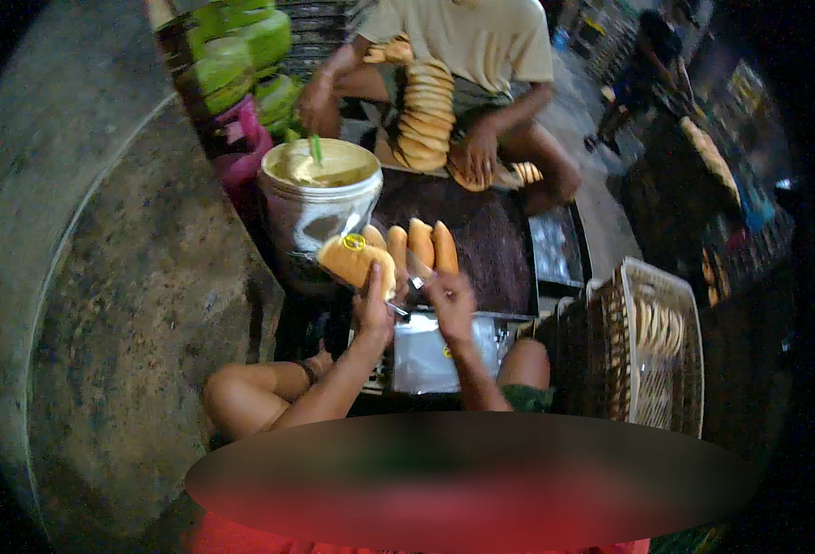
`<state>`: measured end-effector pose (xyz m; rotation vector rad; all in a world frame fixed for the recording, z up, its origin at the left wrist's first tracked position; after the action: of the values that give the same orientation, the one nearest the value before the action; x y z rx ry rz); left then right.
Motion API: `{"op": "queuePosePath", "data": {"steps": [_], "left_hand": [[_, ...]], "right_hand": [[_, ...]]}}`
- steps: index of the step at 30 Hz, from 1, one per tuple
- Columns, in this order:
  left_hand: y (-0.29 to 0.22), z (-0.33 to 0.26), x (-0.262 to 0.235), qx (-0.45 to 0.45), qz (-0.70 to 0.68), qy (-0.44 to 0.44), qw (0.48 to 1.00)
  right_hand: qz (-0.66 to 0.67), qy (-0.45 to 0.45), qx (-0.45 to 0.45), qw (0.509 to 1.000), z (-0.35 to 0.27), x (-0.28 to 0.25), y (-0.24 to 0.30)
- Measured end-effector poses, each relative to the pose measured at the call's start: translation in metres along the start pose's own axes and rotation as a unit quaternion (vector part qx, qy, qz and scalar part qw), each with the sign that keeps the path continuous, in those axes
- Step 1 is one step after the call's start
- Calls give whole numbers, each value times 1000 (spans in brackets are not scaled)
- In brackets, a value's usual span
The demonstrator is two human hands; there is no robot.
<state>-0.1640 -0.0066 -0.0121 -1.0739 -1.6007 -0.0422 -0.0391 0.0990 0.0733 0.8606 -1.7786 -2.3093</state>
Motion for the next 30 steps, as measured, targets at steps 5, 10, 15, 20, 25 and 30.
{"op": "queuePosePath", "data": {"steps": [5,10,15,20,25,30], "left_hand": [[44,-36,49,-35,337,217,915],[64,-46,51,256,763,288,519],[81,-14,5,187,800,317,474],[72,-18,23,227,828,310,407],[25,-65,73,463,756,269,376],[-15,-12,46,270,693,154,651]], "right_hand": [[22,214,63,975,20,-49,21],[50,128,121,983,4,-207,46],[-206,-193,33,959,-63,-491,72],[-422,-141,280,851,-130,-563,-62],[-272,-108,270,917,-115,-534,-157],[-680,-278,-11,678,-91,-483,12]]}}
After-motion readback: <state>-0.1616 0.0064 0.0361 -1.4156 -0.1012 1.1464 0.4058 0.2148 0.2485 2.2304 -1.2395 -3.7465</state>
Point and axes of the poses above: each hand's wrist, its own z-axis towards the middle knuckle, its own x-axis out of the palm, y = z × x, the point moved 10 cm from there along z, towards the middle knuckle, and after that the axes turned 3 degrees about -z, right-handed, at the moved point
